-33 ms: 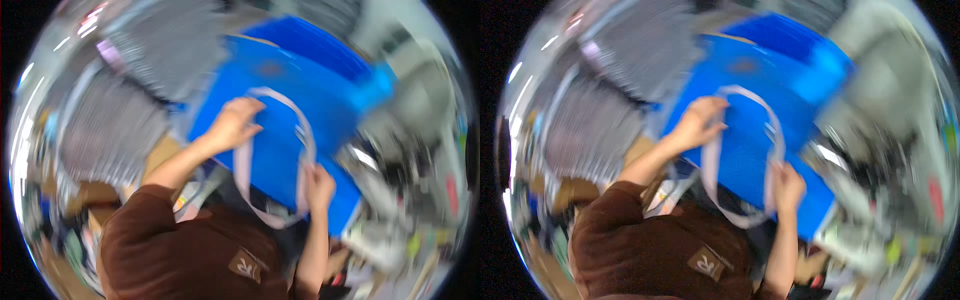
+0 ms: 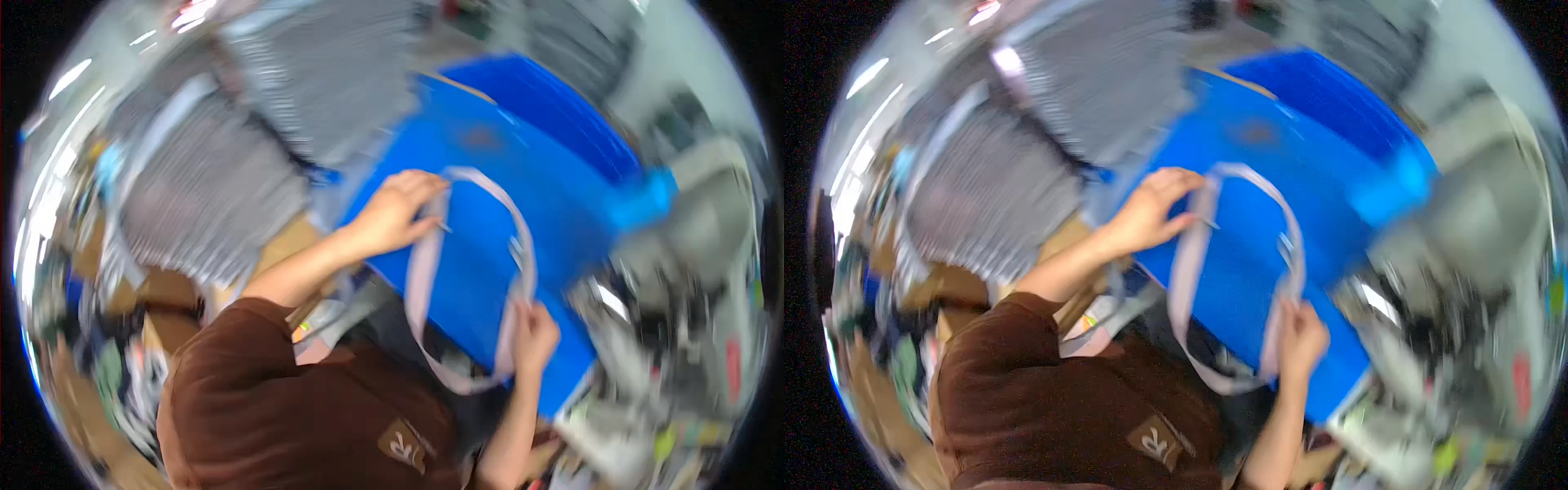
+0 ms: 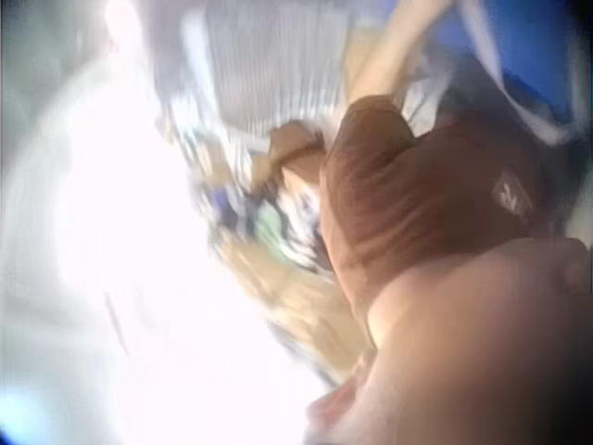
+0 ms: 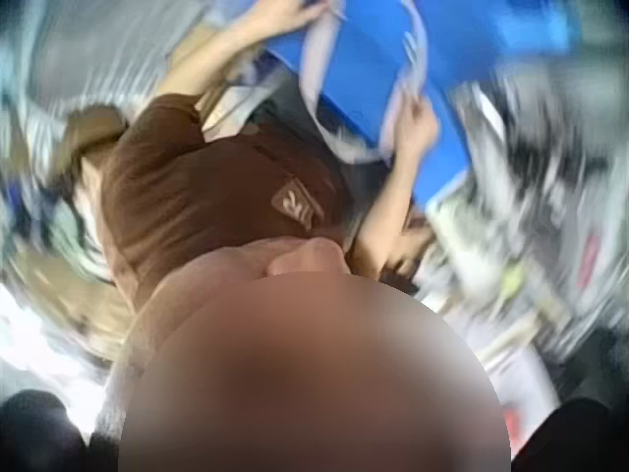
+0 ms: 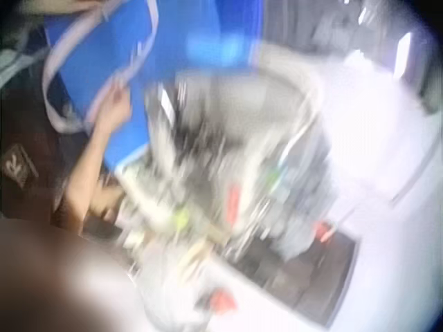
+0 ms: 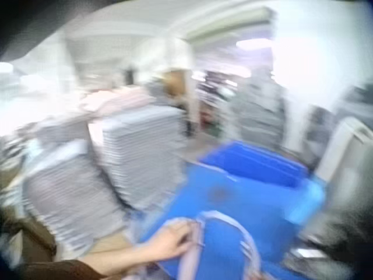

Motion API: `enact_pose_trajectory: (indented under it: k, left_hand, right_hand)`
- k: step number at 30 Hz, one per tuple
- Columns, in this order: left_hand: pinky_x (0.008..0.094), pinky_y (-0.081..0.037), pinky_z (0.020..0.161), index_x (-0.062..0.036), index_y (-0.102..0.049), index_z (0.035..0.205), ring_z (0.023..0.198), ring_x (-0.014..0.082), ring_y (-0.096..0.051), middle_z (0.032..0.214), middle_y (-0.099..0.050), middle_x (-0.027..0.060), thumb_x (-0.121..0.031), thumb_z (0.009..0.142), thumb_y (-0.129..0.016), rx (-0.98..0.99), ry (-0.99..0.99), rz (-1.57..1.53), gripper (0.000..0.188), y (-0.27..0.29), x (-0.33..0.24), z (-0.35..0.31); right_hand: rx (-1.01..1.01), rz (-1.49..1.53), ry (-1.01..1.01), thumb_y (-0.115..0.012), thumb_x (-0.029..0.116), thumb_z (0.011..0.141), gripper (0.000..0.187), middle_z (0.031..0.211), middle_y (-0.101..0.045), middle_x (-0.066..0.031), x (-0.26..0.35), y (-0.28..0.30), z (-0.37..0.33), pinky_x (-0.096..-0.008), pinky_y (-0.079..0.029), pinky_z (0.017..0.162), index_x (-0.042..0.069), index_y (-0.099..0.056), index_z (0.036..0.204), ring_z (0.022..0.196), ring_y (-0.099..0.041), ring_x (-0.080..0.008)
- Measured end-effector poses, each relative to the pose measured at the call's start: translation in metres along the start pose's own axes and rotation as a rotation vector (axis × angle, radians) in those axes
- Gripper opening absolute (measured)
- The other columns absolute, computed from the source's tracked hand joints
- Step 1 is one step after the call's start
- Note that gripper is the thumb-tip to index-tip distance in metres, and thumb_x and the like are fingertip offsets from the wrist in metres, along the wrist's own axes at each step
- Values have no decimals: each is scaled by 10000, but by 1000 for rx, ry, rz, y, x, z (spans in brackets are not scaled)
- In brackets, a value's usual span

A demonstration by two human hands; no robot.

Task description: Assembling and aligning components for pouches or bags at a sewing station.

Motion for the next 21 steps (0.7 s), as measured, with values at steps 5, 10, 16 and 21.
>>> enact_pose_trajectory:
  k: [5, 10, 16, 21]
  left_hand:
    - [435, -469, 934, -26, -586, 1207, 1062, 354, -587, 1132, -628, 157, -173, 805, -734, -509, 165, 441, 453, 173, 9, -61]
    - [419, -494, 868, -35, -631, 1130, 1017, 336, -617, 1069, -657, 139, -251, 817, -741, -655, 322, 1181, 396, 299, 9, -107]
    - [421, -519, 781, -49, -701, 1021, 855, 327, -658, 864, -685, 140, -207, 830, -725, -473, 548, 887, 249, 297, 52, -129]
    - [335, -514, 717, -37, -715, 976, 826, 238, -633, 901, -662, 89, -42, 777, -763, -951, 5, 844, 205, 315, -38, -106]
  right_hand:
    - [-7, -86, 195, -602, 218, 973, 326, 621, -488, -94, 14, 34, -3, -363, -351, 504, -17, -546, 754, 573, -405, -149]
    - [174, 334, -60, -502, 220, 1025, 218, 786, -618, -108, 48, 13, 6, -330, -516, 621, 14, -545, 969, 655, -612, -192]
    - [85, 602, -218, -493, 280, 1038, 237, 766, -626, -83, 63, 0, 18, -279, -481, 514, 47, -533, 1024, 579, -597, -149]
    - [125, 671, -123, -496, 239, 1034, 201, 798, -638, -98, 65, 4, 15, -280, -496, 545, 40, -521, 1050, 609, -603, -151]
Point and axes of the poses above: each hand's wrist, its own z-axis towards the middle knuckle, its own y-axis out of the back of the hand, x = y × z, the point moved 6 cm from there along z, towards the middle knuckle
